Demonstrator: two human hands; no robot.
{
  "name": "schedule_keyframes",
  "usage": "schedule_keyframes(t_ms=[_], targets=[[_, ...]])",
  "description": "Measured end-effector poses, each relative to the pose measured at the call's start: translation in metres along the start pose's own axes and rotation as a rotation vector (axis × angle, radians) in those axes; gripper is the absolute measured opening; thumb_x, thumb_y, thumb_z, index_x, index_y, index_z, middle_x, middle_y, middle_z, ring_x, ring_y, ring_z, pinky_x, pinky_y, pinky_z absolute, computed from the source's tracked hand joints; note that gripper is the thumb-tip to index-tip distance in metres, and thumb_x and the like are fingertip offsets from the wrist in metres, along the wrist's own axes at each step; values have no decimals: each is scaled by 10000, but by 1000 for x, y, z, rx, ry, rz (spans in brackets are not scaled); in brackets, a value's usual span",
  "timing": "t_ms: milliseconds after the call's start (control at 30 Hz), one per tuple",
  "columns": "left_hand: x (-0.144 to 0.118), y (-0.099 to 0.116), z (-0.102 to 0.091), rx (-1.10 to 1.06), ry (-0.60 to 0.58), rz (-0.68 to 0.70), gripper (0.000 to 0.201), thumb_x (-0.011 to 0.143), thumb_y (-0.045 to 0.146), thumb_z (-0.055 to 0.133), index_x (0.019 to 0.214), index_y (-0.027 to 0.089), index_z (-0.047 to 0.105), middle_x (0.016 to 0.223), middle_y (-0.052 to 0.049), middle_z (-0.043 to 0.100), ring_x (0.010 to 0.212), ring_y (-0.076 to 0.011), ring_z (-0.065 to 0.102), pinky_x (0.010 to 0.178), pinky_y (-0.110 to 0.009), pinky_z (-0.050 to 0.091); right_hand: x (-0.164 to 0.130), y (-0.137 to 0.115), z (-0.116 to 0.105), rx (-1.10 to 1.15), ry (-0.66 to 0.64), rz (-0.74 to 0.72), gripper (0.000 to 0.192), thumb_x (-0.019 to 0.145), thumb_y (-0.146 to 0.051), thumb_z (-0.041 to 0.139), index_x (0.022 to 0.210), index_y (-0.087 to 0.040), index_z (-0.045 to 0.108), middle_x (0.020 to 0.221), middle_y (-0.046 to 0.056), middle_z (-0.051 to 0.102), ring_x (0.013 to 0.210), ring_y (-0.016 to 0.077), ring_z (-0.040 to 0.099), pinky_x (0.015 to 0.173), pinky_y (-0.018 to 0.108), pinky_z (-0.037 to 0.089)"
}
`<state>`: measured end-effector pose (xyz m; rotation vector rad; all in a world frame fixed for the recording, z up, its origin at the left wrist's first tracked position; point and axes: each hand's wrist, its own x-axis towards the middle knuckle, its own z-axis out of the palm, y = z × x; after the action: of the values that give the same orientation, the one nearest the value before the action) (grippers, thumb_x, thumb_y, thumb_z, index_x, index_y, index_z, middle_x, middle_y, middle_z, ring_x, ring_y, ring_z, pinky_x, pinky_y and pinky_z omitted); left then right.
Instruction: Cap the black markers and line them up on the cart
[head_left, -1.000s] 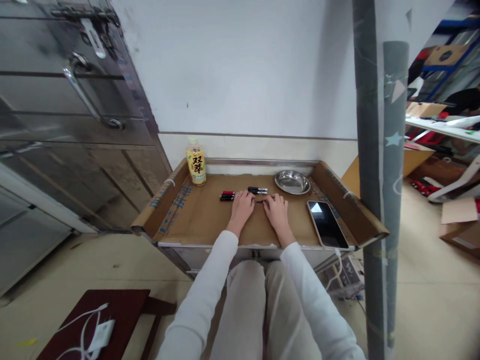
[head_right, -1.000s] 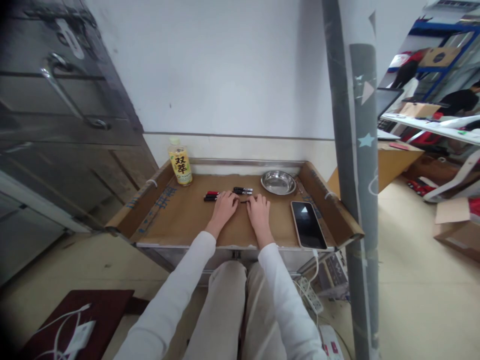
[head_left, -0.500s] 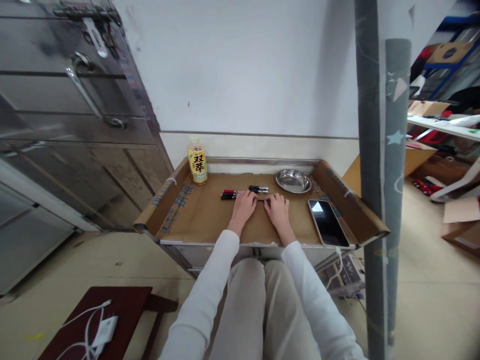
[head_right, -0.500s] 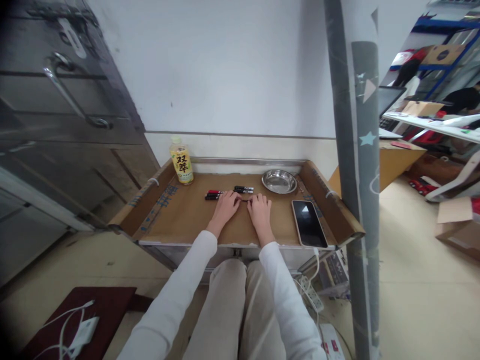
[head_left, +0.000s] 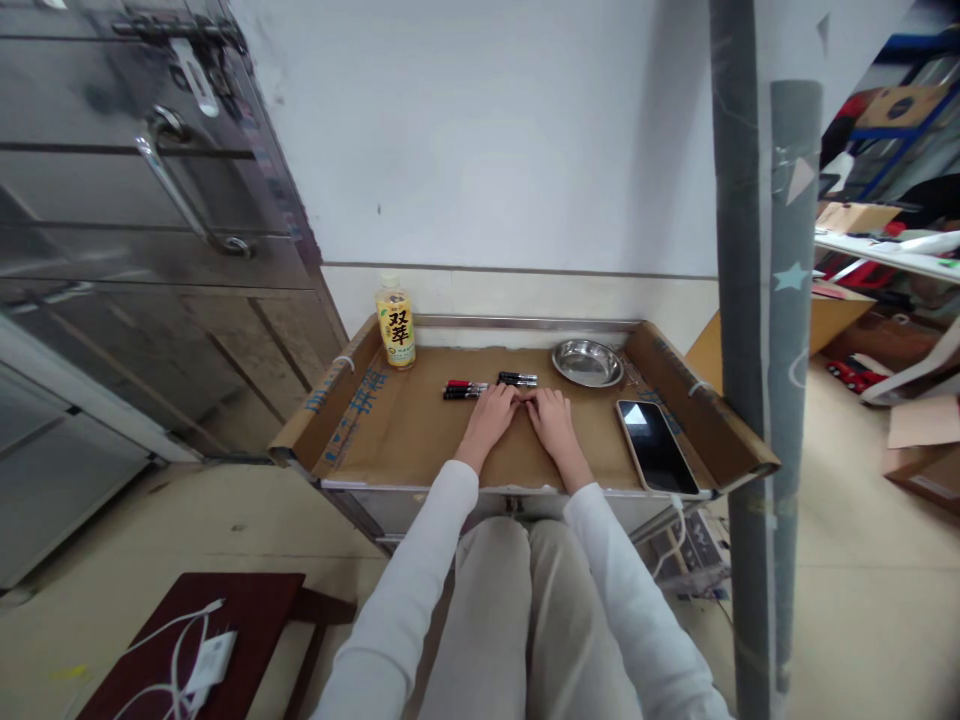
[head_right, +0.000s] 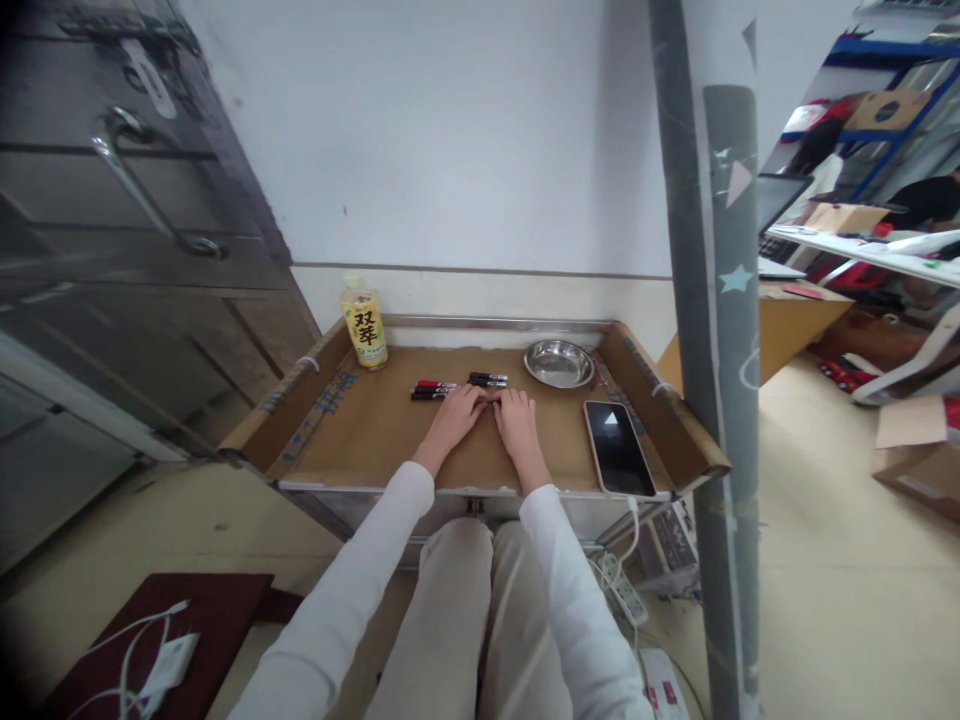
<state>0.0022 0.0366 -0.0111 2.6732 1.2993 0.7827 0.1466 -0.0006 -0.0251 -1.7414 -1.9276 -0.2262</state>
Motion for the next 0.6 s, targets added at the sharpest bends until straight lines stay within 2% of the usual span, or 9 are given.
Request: schedule_keyframes(t_ms=[100, 200, 300, 367, 433, 500, 600], targets=[[1, -1, 0, -56, 17, -20, 93, 940, 161, 486, 995, 181, 559, 1026, -68, 662, 987, -212, 598, 912, -362, 463, 1, 1, -1, 13, -27, -48, 213, 966, -208, 434, 1030, -175, 635, 1002, 94, 650, 933, 234, 505, 777, 325, 331], [1, 1, -1, -68, 17, -29, 170, 953, 141, 425, 1038, 181, 566, 1034, -70, 677, 992, -205, 610, 915, -358, 471, 1, 0, -4, -16, -39, -58, 207, 963, -225, 459, 1025, -185, 652, 1003, 93, 654, 933, 236, 503, 770, 324, 334], [0, 4, -1, -27, 18, 4, 334, 939, 95, 361, 1197, 181, 556, 1208, -93, 648, 1145, -200, 572, 1004, -369, 432, 0, -1, -6, -39, -29, -25, 215, 965, -219, 454, 1017, -186, 660, 996, 91, 658, 926, 230, 508, 781, 322, 330], [1, 5, 0, 12, 21, 19, 442, 928, 97, 357, 1337, 201, 488, 1376, -99, 558, 1289, -201, 486, 1075, -391, 380, 0, -1, -8, -33, -16, 2, 223, 965, -210, 448, 1027, -186, 661, 985, 90, 662, 918, 224, 513, 794, 319, 325], [1, 6, 2, 55, 13, 13, 496, 931, 123, 362, 1415, 212, 423, 1460, -95, 485, 1372, -209, 402, 1114, -414, 334, 0, -1, -9, -21, 5, 43, 235, 970, -216, 438, 1044, -183, 658, 973, 90, 669, 900, 221, 518, 795, 318, 317], [1, 5, 4, 91, 5, 10, 493, 938, 138, 364, 1423, 204, 419, 1448, -94, 499, 1381, -213, 385, 1120, -415, 314, -1, -1, -12, -17, 35, 99, 250, 980, -228, 419, 1047, -175, 655, 962, 93, 676, 879, 221, 519, 786, 317, 310], [0, 6, 3, 133, 3, 24, 414, 954, 196, 397, 1358, 196, 488, 1319, -96, 587, 1276, -234, 467, 1072, -405, 335, -3, -2, -16, -15, 82, 180, 262, 991, -242, 405, 1053, -171, 649, 971, 96, 685, 876, 224, 518, 773, 317, 301]])
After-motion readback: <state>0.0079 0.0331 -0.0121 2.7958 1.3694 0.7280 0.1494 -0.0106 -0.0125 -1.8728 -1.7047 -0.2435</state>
